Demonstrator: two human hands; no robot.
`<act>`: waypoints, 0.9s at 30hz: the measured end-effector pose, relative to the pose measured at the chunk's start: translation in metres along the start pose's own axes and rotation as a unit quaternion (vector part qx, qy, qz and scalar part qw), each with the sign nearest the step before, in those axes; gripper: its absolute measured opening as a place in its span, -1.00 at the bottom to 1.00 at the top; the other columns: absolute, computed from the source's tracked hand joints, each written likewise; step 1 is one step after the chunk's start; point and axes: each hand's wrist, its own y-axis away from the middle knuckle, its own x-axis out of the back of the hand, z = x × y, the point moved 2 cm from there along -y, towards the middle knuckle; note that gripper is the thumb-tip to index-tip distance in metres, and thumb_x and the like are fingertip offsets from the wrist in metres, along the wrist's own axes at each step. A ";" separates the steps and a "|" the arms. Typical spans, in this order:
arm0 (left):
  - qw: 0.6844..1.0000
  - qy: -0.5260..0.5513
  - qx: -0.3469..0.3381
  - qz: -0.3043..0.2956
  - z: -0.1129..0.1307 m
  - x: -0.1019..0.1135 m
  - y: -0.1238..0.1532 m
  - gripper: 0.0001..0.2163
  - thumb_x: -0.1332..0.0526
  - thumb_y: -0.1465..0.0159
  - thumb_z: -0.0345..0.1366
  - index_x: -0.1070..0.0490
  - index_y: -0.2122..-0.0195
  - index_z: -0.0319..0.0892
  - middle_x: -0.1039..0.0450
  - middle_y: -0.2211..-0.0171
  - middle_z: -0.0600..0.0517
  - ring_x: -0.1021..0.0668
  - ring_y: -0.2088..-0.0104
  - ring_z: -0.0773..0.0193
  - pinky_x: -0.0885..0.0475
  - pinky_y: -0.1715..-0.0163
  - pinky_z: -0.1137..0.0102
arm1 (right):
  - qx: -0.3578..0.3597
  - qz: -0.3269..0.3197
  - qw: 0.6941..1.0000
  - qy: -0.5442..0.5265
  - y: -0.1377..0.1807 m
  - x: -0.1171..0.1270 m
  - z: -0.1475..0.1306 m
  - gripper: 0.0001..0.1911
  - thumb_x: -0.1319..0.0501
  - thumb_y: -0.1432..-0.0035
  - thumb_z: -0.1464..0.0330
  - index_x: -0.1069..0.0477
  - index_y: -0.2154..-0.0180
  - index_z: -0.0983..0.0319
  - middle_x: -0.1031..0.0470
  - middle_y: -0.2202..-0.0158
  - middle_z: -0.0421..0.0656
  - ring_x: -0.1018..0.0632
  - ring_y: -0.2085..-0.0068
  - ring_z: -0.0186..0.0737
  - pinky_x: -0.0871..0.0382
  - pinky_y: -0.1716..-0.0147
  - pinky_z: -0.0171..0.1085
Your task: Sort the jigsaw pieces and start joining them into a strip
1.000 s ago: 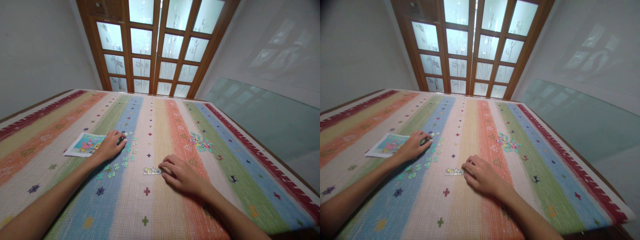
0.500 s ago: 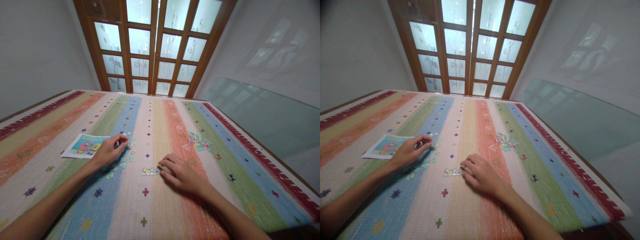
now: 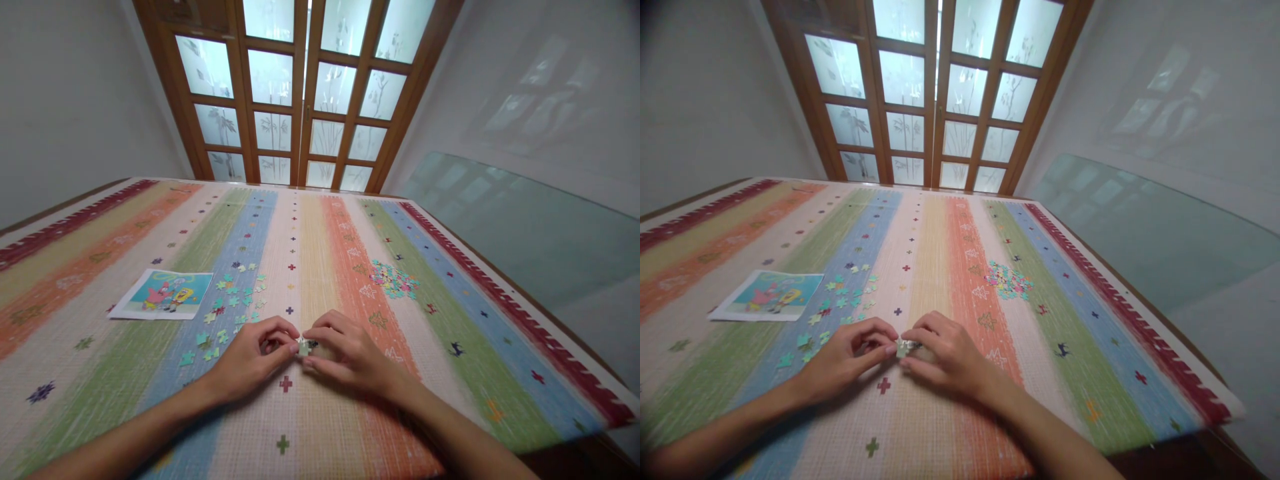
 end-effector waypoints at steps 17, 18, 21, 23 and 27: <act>0.911 -0.346 -0.226 -0.009 -0.003 0.041 0.000 -0.76 -0.23 -0.28 -0.32 -0.48 0.02 -0.14 -0.49 0.09 -0.10 -0.51 0.06 0.02 -0.47 0.00 0.06 | -0.101 -0.124 0.986 0.040 0.006 0.021 0.023 -0.87 -0.26 -0.33 0.34 -0.59 0.19 0.22 -0.54 0.19 -0.04 -0.54 0.18 -0.13 -0.44 0.19 -0.17; 0.908 -0.356 -0.222 -0.018 -0.004 0.043 0.000 -0.77 -0.23 -0.28 -0.31 -0.48 0.03 -0.14 -0.48 0.10 -0.10 -0.51 0.07 0.03 -0.47 0.01 0.07 | -0.107 -0.133 0.985 0.041 0.006 0.022 0.023 -0.87 -0.26 -0.32 0.36 -0.59 0.19 0.22 -0.54 0.18 -0.04 -0.54 0.17 -0.13 -0.44 0.18 -0.17; 0.905 -0.368 -0.211 -0.034 -0.007 0.043 0.000 -0.80 -0.22 -0.30 -0.29 -0.49 0.07 -0.14 -0.47 0.11 -0.09 -0.51 0.09 0.04 -0.47 0.03 0.10 | -0.117 -0.141 0.982 0.043 0.006 0.024 0.023 -0.87 -0.26 -0.31 0.37 -0.59 0.18 0.23 -0.54 0.18 -0.03 -0.54 0.17 -0.12 -0.44 0.18 -0.16; 0.905 -0.369 -0.208 -0.039 -0.008 0.042 0.000 -0.82 -0.21 -0.32 -0.28 -0.49 0.08 -0.13 -0.47 0.11 -0.09 -0.51 0.09 0.05 -0.47 0.03 0.12 | -0.121 -0.143 0.981 0.045 0.006 0.024 0.023 -0.88 -0.27 -0.30 0.38 -0.59 0.18 0.23 -0.54 0.18 -0.04 -0.54 0.18 -0.12 -0.44 0.18 -0.16; 0.905 -0.370 -0.205 -0.040 -0.009 0.042 0.001 -0.83 -0.21 -0.32 -0.29 -0.50 0.09 -0.13 -0.47 0.12 -0.08 -0.50 0.10 0.06 -0.47 0.04 0.14 | -0.119 -0.146 0.981 0.051 0.006 0.024 0.024 -0.88 -0.28 -0.28 0.40 -0.59 0.18 0.22 -0.54 0.16 -0.04 -0.54 0.16 -0.12 -0.45 0.17 -0.15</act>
